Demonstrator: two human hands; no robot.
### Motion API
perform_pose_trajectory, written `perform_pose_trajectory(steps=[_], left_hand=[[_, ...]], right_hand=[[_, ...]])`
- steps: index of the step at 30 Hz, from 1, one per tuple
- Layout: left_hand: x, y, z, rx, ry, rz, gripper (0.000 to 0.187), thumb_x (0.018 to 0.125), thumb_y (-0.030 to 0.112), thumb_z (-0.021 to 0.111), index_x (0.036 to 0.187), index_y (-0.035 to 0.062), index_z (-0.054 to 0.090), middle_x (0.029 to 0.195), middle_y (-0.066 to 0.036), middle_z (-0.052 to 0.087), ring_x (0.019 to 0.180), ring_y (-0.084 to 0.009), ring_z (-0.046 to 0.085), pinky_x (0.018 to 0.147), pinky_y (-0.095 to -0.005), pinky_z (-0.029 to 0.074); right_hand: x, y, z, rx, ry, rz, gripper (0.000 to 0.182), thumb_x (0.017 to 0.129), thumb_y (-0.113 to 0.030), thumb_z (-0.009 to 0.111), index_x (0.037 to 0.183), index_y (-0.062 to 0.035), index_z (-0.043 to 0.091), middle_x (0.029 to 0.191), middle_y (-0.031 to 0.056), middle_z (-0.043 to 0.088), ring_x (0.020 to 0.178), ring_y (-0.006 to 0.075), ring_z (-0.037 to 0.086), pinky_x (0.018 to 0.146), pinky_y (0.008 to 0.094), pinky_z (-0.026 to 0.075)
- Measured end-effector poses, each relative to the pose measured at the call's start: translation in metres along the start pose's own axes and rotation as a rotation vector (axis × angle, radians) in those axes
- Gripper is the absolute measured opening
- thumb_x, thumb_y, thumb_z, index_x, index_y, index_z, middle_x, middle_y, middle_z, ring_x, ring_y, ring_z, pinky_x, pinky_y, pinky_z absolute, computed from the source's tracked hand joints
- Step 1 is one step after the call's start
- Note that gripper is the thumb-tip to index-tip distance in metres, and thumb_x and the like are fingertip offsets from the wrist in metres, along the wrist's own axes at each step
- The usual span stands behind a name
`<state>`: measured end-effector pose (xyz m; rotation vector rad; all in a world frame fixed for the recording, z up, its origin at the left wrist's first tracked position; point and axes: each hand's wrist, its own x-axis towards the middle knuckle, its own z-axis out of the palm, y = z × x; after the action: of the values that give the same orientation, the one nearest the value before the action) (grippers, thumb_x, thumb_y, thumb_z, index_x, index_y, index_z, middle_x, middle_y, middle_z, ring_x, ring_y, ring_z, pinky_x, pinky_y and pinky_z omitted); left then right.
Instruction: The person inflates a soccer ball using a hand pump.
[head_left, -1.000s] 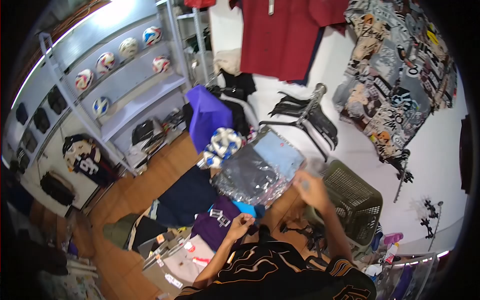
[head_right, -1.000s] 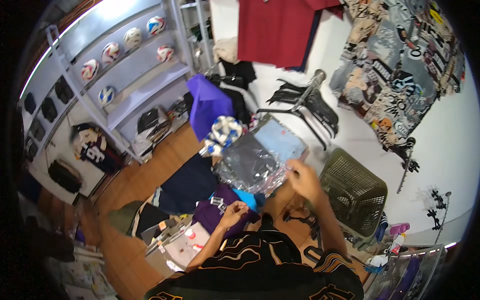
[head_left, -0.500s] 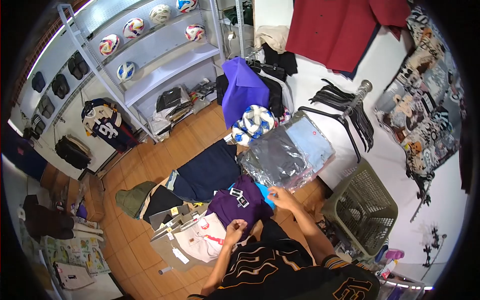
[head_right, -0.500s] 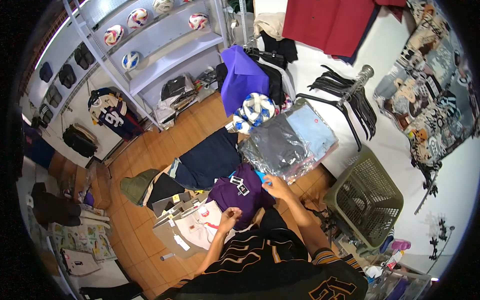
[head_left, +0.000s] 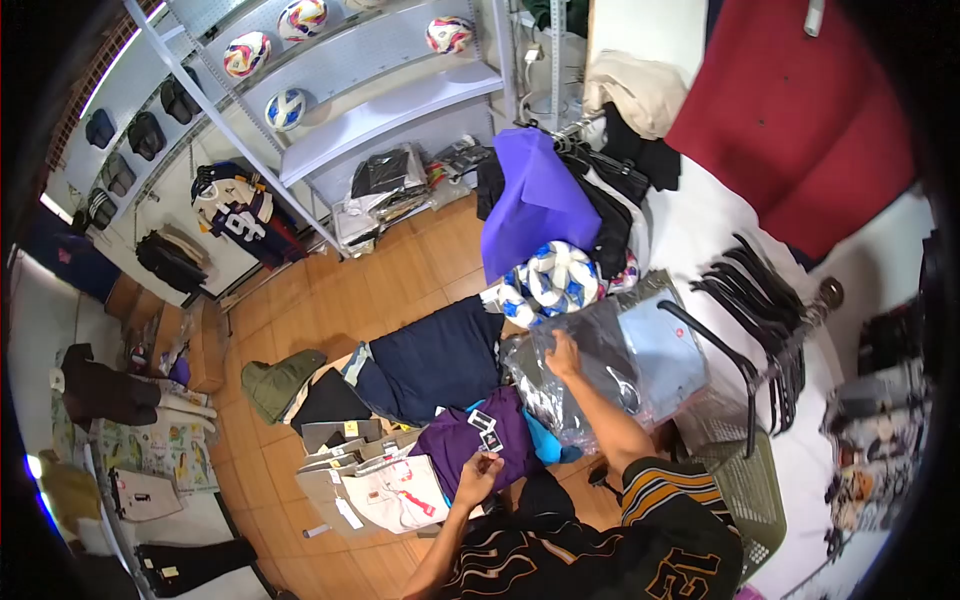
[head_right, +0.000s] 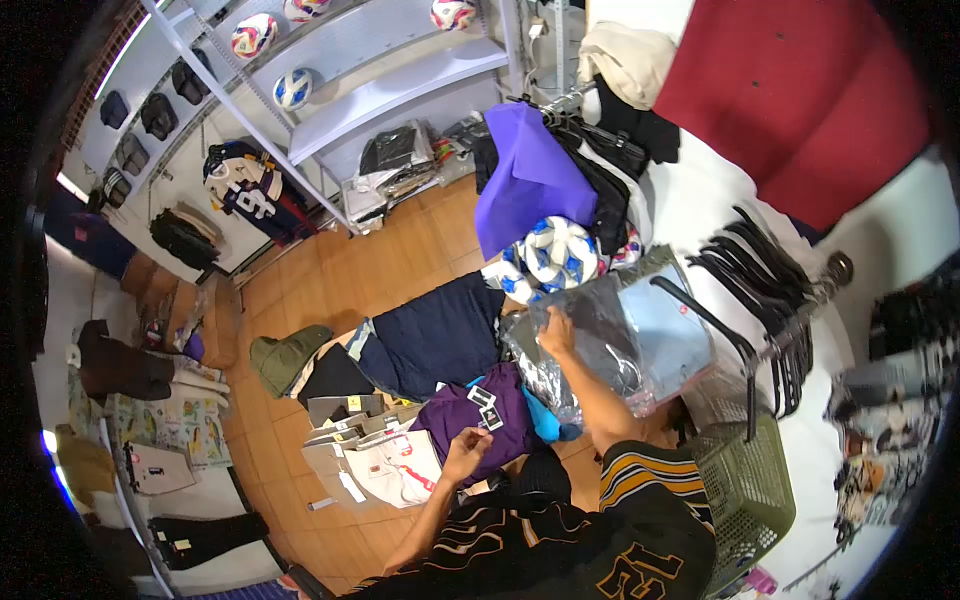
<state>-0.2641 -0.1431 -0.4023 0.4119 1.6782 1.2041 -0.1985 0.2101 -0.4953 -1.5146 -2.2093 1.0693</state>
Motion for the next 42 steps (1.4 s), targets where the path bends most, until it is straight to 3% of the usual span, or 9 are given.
perform_pose_trajectory(steps=[2,7,13,15,27,30,31,34,42], left_hand=[[0.005,0.007,0.002,0.014,0.048,-0.002,0.019,0.098,0.011,0.072,0.108,-0.0026,0.064,0.09,-0.003,0.068,0.084,-0.0088,0.063,0.076,-0.0246,0.051],[0.008,0.004,-0.001,0.003,0.152,-0.077,0.023,0.098,0.014,0.072,0.111,-0.0038,0.064,0.09,-0.003,0.068,0.083,-0.0096,0.063,0.076,-0.0253,0.052],[0.015,-0.016,-0.002,-0.098,0.277,-0.124,0.024,0.098,0.014,0.072,0.111,-0.004,0.063,0.091,-0.005,0.07,0.082,-0.01,0.066,0.076,-0.0238,0.054],[0.02,-0.017,-0.001,-0.091,0.314,-0.141,0.024,0.098,0.014,0.073,0.112,-0.0043,0.063,0.091,-0.005,0.071,0.083,-0.0097,0.067,0.076,-0.0233,0.054],[0.025,-0.019,-0.005,-0.111,0.364,-0.124,0.019,0.099,0.01,0.071,0.11,-0.0034,0.063,0.097,-0.007,0.071,0.089,-0.0121,0.067,0.082,-0.0272,0.056],[0.017,-0.027,-0.007,-0.144,0.4,-0.084,0.02,0.099,0.012,0.071,0.11,-0.0027,0.063,0.094,-0.005,0.069,0.085,-0.0098,0.065,0.078,-0.025,0.054],[0.014,-0.03,-0.007,-0.139,0.419,-0.067,0.021,0.098,0.013,0.072,0.11,-0.0023,0.064,0.091,-0.003,0.068,0.082,-0.0078,0.063,0.074,-0.023,0.053],[0.005,-0.042,-0.01,-0.185,0.41,-0.085,0.018,0.099,0.01,0.07,0.111,-0.002,0.063,0.096,-0.005,0.069,0.09,-0.0104,0.066,0.082,-0.0253,0.055],[-0.032,-0.076,-0.018,-0.262,0.411,-0.036,0.018,0.099,0.012,0.07,0.11,-0.0013,0.064,0.096,-0.004,0.07,0.088,-0.0102,0.066,0.081,-0.0255,0.055]], right_hand=[[0.033,-0.004,0.001,-0.118,0.05,-0.046,0.06,0.081,-0.011,0.073,0.137,-0.0028,0.052,0.134,0.0235,0.058,0.126,0.0453,0.054,0.11,0.0496,0.044],[0.096,-0.007,0.008,-0.316,0.1,0.019,0.07,0.077,-0.011,0.078,0.14,-0.0062,0.048,0.143,0.0176,0.049,0.139,0.0366,0.042,0.11,0.0534,0.043],[0.143,-0.003,0.027,-0.453,0.028,-0.101,0.079,0.079,-0.016,0.084,0.146,-0.0019,0.043,0.144,0.0186,0.05,0.14,0.0385,0.043,0.112,0.0549,0.041],[0.151,-0.004,0.033,-0.512,0.01,-0.098,0.088,0.077,-0.027,0.089,0.146,-0.0011,0.043,0.148,0.0188,0.049,0.141,0.0376,0.043,0.111,0.0559,0.041],[0.16,0.002,0.028,-0.542,0.059,-0.058,0.068,0.078,-0.019,0.082,0.134,0.0011,0.048,0.137,0.0187,0.055,0.131,0.0385,0.052,0.105,0.0569,0.045],[0.152,-0.005,0.007,-0.523,0.071,-0.06,0.072,0.076,-0.018,0.083,0.138,-0.0012,0.05,0.139,0.017,0.059,0.133,0.036,0.053,0.107,0.0551,0.045],[0.152,-0.002,0.01,-0.589,0.145,-0.067,0.063,0.075,-0.021,0.085,0.129,-0.0044,0.056,0.13,0.0106,0.063,0.128,0.0312,0.057,0.099,0.0535,0.049],[0.138,-0.003,-0.005,-0.591,0.107,-0.092,0.062,0.077,-0.021,0.085,0.129,-0.0045,0.057,0.13,0.0105,0.063,0.128,0.0312,0.057,0.1,0.0542,0.049],[0.084,-0.016,-0.03,-0.58,0.049,-0.035,0.055,0.083,-0.016,0.076,0.133,-0.0045,0.057,0.138,0.0146,0.062,0.126,0.0361,0.058,0.1,0.0586,0.048]])
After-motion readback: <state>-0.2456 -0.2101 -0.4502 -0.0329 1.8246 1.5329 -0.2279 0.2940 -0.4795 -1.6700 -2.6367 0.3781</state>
